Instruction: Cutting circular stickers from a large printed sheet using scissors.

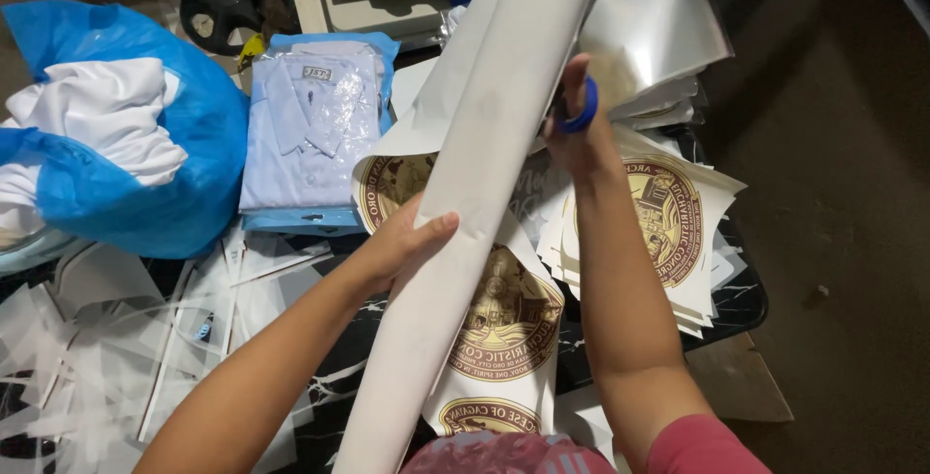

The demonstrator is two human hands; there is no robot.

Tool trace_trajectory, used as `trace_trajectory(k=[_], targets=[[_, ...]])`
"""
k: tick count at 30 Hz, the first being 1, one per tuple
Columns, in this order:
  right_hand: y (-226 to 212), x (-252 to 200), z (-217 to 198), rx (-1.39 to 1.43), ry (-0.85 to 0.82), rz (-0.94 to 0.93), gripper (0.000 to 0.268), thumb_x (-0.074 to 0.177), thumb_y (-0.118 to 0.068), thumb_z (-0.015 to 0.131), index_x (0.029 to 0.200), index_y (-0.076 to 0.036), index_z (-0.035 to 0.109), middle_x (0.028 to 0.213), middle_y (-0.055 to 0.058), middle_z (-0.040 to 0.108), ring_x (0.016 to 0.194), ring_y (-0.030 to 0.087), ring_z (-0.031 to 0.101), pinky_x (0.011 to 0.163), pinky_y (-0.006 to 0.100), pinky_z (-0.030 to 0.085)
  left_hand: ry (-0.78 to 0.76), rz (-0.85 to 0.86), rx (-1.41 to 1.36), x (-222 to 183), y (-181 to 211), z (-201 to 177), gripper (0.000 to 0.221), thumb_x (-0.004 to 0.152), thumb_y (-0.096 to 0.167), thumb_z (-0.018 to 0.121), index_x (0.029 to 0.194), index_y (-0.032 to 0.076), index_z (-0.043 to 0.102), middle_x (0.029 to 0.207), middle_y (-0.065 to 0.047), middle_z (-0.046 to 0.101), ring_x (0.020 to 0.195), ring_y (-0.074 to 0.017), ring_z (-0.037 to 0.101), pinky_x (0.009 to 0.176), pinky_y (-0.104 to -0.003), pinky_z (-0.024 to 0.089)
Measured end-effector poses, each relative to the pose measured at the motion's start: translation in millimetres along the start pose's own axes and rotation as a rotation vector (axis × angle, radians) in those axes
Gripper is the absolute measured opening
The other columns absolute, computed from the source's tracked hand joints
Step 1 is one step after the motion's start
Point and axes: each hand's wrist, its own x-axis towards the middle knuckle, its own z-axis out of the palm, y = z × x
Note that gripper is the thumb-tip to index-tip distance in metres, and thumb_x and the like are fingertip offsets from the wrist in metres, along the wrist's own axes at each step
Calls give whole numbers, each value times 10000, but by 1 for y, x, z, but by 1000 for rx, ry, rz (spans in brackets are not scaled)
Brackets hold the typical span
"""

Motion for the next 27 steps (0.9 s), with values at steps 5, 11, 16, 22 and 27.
trace_trajectory(k=[5,11,16,22,27], targets=[[-27,-24,47,-273,-162,-42,728,963,-745,591,1192,-57,658,956,40,684,784,128,602,612,266,437,-6,-16,47,-12,0,3,770,865,483,719,1435,35,459,1268,-132,663,1110,-192,668,910,-361,580],[-22,-33,54,-241,-92,-40,720,854,-661,683,1237,-52,660,1141,27,746,1022,136,717,868,313,582,2,-21,40,-22,-8,2,808,846,499,736,1441,27,462,1271,-151,656,1108,-204,666,903,-362,578],[-16,-15,28,-254,-69,-72,628,919,-683,653,1104,-83,669,844,22,706,625,129,618,514,280,451,26,-24,47,-34,-16,4,808,850,490,726,1458,37,448,1272,-147,657,1108,-201,666,905,-360,575],[-17,-32,78,-297,-68,-41,634,911,-663,667,1124,-66,691,864,-4,698,677,94,613,536,253,433,23,6,-28,-42,-29,-7,793,878,447,729,1475,21,425,1308,-138,635,1153,-203,635,963,-366,542],[-12,-39,105,-270,-88,16,757,799,-645,661,1236,-28,621,1105,11,752,995,106,738,871,251,602,17,36,-26,-43,-44,-17,802,896,441,719,1512,43,394,1361,-109,611,1212,-170,609,1008,-340,513]])
